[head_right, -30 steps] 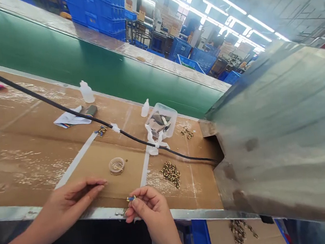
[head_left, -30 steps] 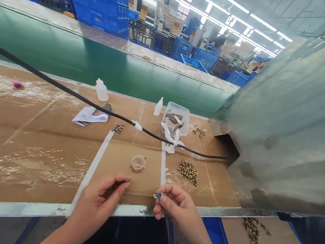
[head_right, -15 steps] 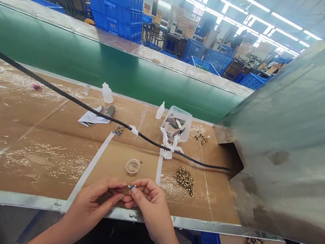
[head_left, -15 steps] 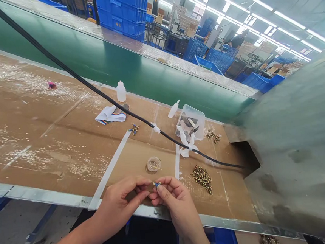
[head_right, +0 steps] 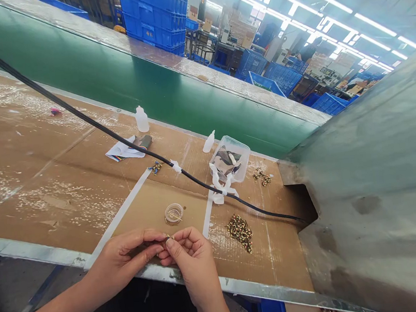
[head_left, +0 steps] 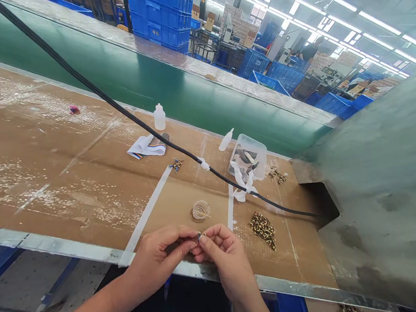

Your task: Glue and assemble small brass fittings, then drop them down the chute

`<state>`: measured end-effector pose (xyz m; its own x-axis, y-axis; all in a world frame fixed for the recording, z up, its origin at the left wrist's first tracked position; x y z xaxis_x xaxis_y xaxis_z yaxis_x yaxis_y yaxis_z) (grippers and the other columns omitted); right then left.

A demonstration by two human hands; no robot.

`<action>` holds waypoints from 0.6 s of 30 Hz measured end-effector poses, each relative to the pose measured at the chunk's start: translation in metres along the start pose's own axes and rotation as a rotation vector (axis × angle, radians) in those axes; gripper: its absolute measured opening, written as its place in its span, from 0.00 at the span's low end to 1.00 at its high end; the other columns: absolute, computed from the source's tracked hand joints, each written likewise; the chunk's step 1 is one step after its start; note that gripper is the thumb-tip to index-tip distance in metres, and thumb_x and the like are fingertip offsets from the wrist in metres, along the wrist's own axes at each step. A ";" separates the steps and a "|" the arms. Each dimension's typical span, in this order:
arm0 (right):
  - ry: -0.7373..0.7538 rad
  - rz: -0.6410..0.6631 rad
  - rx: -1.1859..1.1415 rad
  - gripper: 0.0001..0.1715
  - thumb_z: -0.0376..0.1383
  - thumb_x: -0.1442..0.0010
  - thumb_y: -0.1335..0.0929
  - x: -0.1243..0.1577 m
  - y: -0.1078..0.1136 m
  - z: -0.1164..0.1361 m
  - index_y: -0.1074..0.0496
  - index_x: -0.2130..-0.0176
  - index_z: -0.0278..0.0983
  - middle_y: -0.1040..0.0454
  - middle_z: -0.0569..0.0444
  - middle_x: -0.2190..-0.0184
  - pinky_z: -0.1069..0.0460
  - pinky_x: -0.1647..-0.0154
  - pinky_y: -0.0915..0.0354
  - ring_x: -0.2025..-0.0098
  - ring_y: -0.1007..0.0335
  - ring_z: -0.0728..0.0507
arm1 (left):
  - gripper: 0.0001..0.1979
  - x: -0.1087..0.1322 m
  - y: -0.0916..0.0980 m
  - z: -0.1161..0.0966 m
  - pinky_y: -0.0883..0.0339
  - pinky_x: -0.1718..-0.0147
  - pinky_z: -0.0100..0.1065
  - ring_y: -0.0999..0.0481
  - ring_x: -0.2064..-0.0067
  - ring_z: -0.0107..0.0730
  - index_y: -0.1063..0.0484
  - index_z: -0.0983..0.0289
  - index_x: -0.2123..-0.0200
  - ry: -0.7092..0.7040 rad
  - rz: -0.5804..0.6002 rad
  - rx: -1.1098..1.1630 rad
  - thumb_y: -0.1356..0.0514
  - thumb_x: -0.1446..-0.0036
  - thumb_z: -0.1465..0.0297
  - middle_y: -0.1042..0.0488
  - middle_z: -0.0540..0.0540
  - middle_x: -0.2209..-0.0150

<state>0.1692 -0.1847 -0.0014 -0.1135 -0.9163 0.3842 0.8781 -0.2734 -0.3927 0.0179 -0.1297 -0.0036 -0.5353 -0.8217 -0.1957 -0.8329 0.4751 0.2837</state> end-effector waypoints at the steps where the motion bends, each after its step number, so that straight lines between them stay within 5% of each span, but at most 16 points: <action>1: 0.006 -0.006 0.005 0.17 0.40 0.51 0.24 0.000 -0.001 0.000 0.30 0.69 0.32 0.23 0.53 0.76 0.58 0.71 0.30 0.74 0.27 0.51 | 0.07 0.000 0.000 0.000 0.30 0.64 0.23 0.22 0.65 0.27 0.25 0.59 0.60 0.008 -0.003 0.013 0.41 0.42 0.73 0.21 0.48 0.66; 18: -0.014 -0.046 0.007 0.18 0.40 0.58 0.21 0.003 -0.003 -0.001 0.27 0.74 0.32 0.23 0.53 0.80 0.59 0.76 0.33 0.79 0.29 0.51 | 0.06 0.000 0.002 -0.001 0.32 0.66 0.23 0.25 0.67 0.26 0.24 0.60 0.67 0.052 0.045 0.144 0.41 0.41 0.73 0.23 0.48 0.70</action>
<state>0.1662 -0.1869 0.0000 -0.1472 -0.8984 0.4137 0.8752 -0.3132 -0.3687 0.0168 -0.1290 -0.0024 -0.5674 -0.8121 -0.1363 -0.8219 0.5486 0.1530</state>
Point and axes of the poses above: each hand's wrist, its own x-axis away from the middle knuckle, its own y-axis out of the back of the hand, z = x × y, the point moved 1 cm from there along -x, towards the middle knuckle
